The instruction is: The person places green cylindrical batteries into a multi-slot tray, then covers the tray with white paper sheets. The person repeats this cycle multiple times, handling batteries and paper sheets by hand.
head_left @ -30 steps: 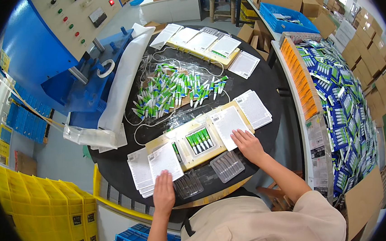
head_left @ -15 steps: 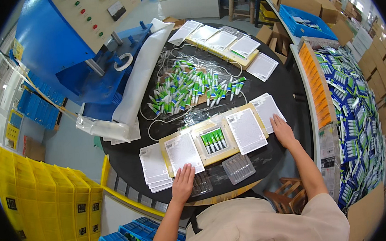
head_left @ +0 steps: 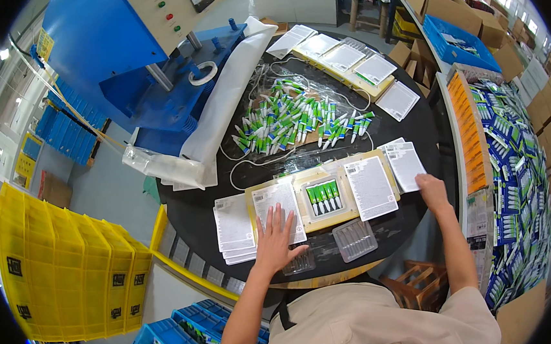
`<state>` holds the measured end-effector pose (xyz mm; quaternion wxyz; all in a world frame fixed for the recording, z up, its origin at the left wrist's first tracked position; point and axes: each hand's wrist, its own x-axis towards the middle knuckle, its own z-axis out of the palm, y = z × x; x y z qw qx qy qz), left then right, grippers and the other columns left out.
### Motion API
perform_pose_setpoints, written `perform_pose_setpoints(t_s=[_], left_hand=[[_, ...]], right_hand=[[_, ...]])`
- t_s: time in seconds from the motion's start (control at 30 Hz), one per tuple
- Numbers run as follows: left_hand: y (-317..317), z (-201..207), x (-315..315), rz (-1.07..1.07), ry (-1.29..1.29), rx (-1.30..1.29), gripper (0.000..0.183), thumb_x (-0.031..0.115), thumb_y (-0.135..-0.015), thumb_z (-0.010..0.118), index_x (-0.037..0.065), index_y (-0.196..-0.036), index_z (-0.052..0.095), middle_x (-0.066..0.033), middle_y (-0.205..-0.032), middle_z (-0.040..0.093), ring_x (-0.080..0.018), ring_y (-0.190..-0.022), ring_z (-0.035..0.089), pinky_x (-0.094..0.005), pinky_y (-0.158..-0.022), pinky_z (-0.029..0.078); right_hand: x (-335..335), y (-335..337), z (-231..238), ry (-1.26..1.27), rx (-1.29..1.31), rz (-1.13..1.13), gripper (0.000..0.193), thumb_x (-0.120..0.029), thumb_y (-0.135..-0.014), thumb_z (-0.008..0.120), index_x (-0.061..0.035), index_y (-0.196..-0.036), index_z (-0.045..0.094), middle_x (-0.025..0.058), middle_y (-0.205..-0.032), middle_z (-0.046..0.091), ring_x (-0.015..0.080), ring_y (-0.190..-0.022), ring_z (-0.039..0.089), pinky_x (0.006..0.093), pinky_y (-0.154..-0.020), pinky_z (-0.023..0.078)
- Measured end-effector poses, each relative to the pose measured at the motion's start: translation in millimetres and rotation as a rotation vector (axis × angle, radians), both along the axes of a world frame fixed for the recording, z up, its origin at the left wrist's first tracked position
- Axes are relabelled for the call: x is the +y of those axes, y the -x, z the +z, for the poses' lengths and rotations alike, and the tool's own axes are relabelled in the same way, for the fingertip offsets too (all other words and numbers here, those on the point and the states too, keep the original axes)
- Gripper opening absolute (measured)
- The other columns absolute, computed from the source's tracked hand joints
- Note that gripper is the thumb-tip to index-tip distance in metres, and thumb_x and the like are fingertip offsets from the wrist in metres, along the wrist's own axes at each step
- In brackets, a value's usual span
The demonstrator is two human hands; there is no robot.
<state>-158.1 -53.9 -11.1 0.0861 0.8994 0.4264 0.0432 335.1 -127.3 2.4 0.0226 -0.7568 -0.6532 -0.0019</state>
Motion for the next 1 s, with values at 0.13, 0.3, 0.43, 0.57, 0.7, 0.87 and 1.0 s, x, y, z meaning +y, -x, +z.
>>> perform_pose_setpoints(t_s=[0.13,0.3,0.43,0.57,0.7,0.87,1.0], left_hand=[[-4.5,-2.4,8.2,-0.014,0.026,0.096,0.095,0.060,-0.085,0.070,0.014,-0.159,0.032,-0.0269,-0.165,0.019,-0.0484,-0.153,0.015,-0.0685,-0.119,0.017],[-9.1,1.5,-0.5,-0.010,-0.059,0.223,0.087,0.057,-0.090,0.065,0.014,-0.159,0.033,-0.0274,-0.163,0.024,-0.0491,-0.152,0.019,-0.0700,-0.117,0.020],[-11.2,20.6,15.6,0.003,0.135,0.178,0.082,0.062,-0.095,0.056,0.014,-0.158,0.035,-0.0247,-0.163,0.026,-0.0460,-0.152,0.021,-0.0704,-0.117,0.019],[-28.5,18.9,56.8,0.067,-0.141,-0.059,0.077,0.062,-0.095,0.056,0.020,-0.157,0.038,-0.0183,-0.164,0.029,-0.0450,-0.152,0.022,-0.0696,-0.117,0.020],[-33.9,3.1,65.7,0.103,0.003,0.048,0.073,0.060,-0.094,0.057,0.025,-0.156,0.040,-0.0182,-0.163,0.031,-0.0465,-0.151,0.023,-0.0722,-0.115,0.020],[-36.6,0.8,63.1,0.128,-0.002,0.070,0.072,0.055,-0.092,0.059,0.024,-0.155,0.042,-0.0183,-0.161,0.034,-0.0472,-0.148,0.029,-0.0726,-0.115,0.020],[-42.2,-2.5,57.8,0.143,-0.076,0.082,0.072,0.050,-0.091,0.060,0.022,-0.155,0.043,-0.0187,-0.161,0.034,-0.0494,-0.147,0.028,-0.0743,-0.114,0.020]], right_hand=[[-2.2,66.9,61.3,-0.558,0.022,0.095,0.033,0.000,-0.087,0.059,-0.0007,-0.118,0.070,0.0190,-0.121,0.070,0.0350,-0.113,0.068,0.0426,-0.095,0.056],[12.8,198.0,36.9,-0.574,0.188,0.525,0.035,-0.001,-0.087,0.059,0.0020,-0.121,0.068,0.0178,-0.128,0.069,0.0325,-0.123,0.065,0.0428,-0.105,0.052],[23.8,227.3,-5.8,-0.345,0.139,0.431,0.038,-0.006,-0.089,0.059,0.0024,-0.125,0.066,0.0188,-0.132,0.066,0.0313,-0.127,0.062,0.0430,-0.109,0.048],[11.9,231.0,-26.0,-0.330,0.089,0.504,0.039,-0.008,-0.088,0.060,0.0031,-0.126,0.064,0.0191,-0.134,0.064,0.0317,-0.128,0.060,0.0431,-0.109,0.047],[11.1,237.3,-30.2,-0.314,0.079,0.488,0.042,-0.008,-0.088,0.059,0.0029,-0.128,0.062,0.0182,-0.138,0.062,0.0320,-0.129,0.060,0.0425,-0.108,0.049],[19.8,239.8,-17.4,-0.130,0.039,0.454,0.056,-0.015,-0.088,0.062,0.0031,-0.140,0.052,0.0181,-0.149,0.051,0.0310,-0.140,0.047,0.0462,-0.116,0.038],[19.7,235.5,-4.7,0.142,0.064,0.433,0.077,-0.037,-0.091,0.065,0.0016,-0.152,0.039,0.0164,-0.163,0.034,0.0284,-0.152,0.029,0.0525,-0.123,0.023]])
